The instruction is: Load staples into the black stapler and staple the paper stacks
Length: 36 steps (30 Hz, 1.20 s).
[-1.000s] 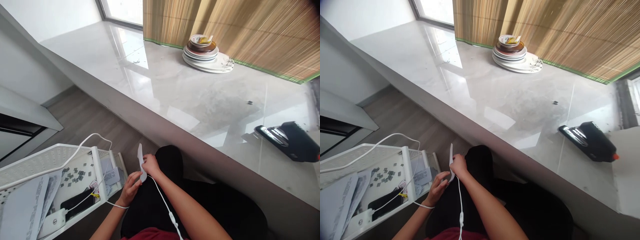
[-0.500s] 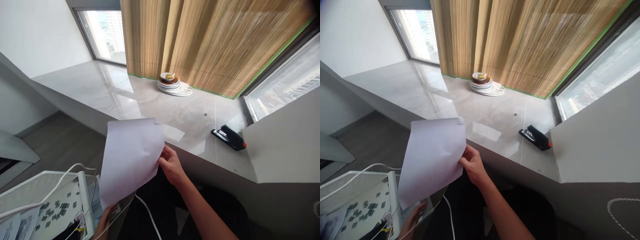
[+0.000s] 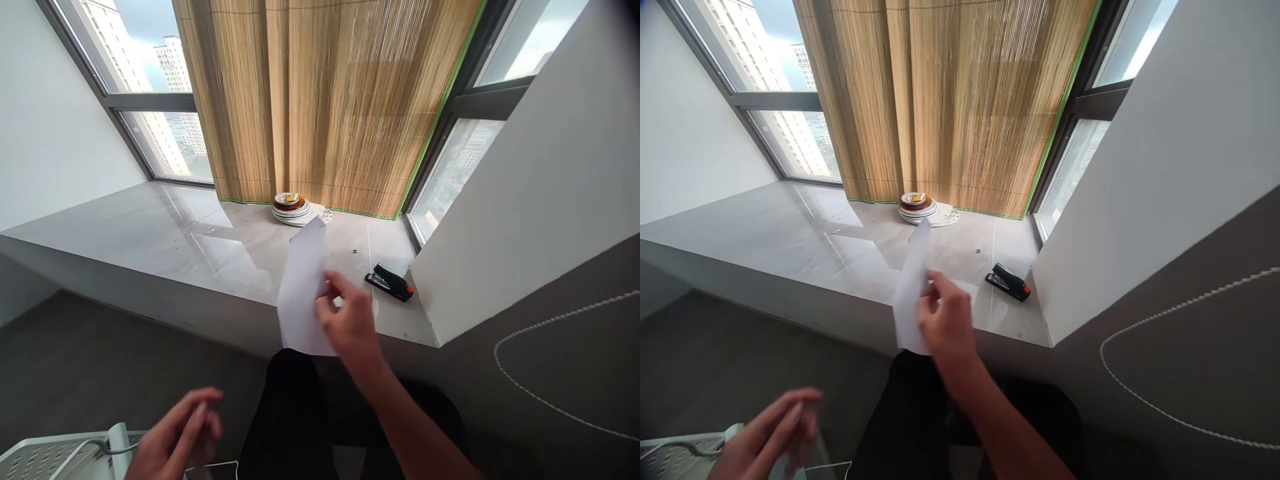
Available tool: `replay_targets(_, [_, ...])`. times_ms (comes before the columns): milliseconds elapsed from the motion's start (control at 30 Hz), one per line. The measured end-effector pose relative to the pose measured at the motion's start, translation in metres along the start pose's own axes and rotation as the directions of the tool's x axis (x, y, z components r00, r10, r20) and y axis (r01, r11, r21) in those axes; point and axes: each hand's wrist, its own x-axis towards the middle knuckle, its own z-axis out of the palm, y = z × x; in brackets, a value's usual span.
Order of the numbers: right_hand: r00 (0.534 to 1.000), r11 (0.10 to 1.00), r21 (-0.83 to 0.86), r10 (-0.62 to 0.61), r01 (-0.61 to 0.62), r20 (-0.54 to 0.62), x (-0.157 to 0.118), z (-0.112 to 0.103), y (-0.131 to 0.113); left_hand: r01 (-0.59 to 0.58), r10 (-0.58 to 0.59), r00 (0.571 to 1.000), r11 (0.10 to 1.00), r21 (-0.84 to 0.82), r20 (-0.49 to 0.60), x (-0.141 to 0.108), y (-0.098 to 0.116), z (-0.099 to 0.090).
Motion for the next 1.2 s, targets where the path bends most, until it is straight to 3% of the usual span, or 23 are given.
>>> replay_targets(67, [0.99,0.992,-0.083,-0.083,0.093,0.116,-0.021,0.018,-0.016,0.029,-0.02,0.999,0.922,-0.386,0.029,0.024,0.07,0.037])
replay_targets(133, [0.951,0.988,-0.095,-0.089,0.122,0.297,-0.039,0.036,-0.026,0.171,-0.075,0.982,0.755,-0.633,0.176,0.041,0.129,0.072])
replay_targets(167, [0.926,0.99,-0.077,-0.083,0.12,0.367,-0.046,0.041,-0.028,0.191,-0.078,0.977,0.727,-0.659,0.198,0.046,0.149,0.085])
replay_targets(233, [0.886,0.995,-0.034,-0.064,0.09,0.458,-0.055,0.044,-0.028,0.243,-0.116,0.968,0.66,-0.711,0.223,0.053,0.171,0.102])
replay_targets(333, [0.842,0.995,0.063,-0.103,0.082,0.529,-0.058,0.027,-0.021,0.341,-0.259,0.937,0.518,-0.784,0.237,0.062,0.167,0.106])
replay_targets(400, [0.853,0.985,0.133,-0.163,0.11,0.497,-0.055,0.006,-0.009,0.371,-0.317,0.918,0.486,-0.791,0.237,0.073,0.156,0.104])
replay_targets(467, [0.936,0.984,0.13,-0.155,0.118,0.317,-0.047,-0.018,0.013,0.398,-0.326,0.911,0.528,-0.75,0.254,0.088,0.147,0.1])
replay_targets(500, [0.982,0.992,0.086,-0.104,0.091,0.156,-0.041,-0.03,0.027,0.423,-0.325,0.903,0.561,-0.711,0.281,0.097,0.143,0.099])
replay_targets(533, [1.0,0.999,0.032,-0.009,0.009,-0.006,-0.033,-0.042,0.044,0.454,-0.317,0.891,0.595,-0.663,0.325,0.108,0.141,0.099])
replay_targets(567, [0.988,0.994,0.006,0.114,-0.114,-0.107,-0.024,-0.052,0.061,0.478,-0.311,0.877,0.63,-0.612,0.366,0.118,0.139,0.099])
replay_targets(667, [0.914,0.907,0.126,0.405,-0.402,-0.001,0.006,-0.068,0.109,0.491,-0.269,0.849,0.717,-0.494,0.454,0.151,0.137,0.104])
replay_targets(767, [0.883,0.85,0.249,0.422,-0.464,0.206,0.03,-0.066,0.138,0.46,-0.268,0.848,0.801,-0.383,0.458,0.18,0.136,0.116])
replay_targets(833, [0.898,0.879,0.227,0.364,-0.419,0.246,0.043,-0.061,0.148,0.394,-0.238,0.865,0.867,-0.305,0.441,0.197,0.138,0.125])
replay_targets(900, [0.929,0.936,0.11,0.306,-0.333,0.207,0.056,-0.056,0.157,0.25,-0.156,0.902,0.949,-0.193,0.402,0.21,0.14,0.134])
replay_targets(1000, [0.972,0.981,-0.112,0.176,-0.16,0.156,0.07,-0.052,0.169,-0.017,-0.014,0.983,0.985,0.169,0.181,0.222,0.146,0.147])
replay_targets(1067, [0.979,0.973,-0.225,0.084,-0.041,0.185,0.074,-0.052,0.177,-0.151,0.174,0.985,0.881,0.449,-0.011,0.225,0.148,0.155])
replay_targets(1100, [0.979,0.965,-0.262,0.043,0.011,0.2,0.074,-0.054,0.18,-0.224,0.282,0.959,0.807,0.546,-0.023,0.225,0.147,0.159])
replay_targets(1133, [0.977,0.955,-0.29,0.004,0.059,0.213,0.072,-0.055,0.182,-0.305,0.365,0.931,0.734,0.607,0.026,0.226,0.144,0.163])
replay_targets(1200, [0.961,0.929,-0.332,-0.077,0.166,0.265,0.068,-0.06,0.185,-0.446,0.41,0.886,0.63,0.636,0.216,0.23,0.135,0.17])
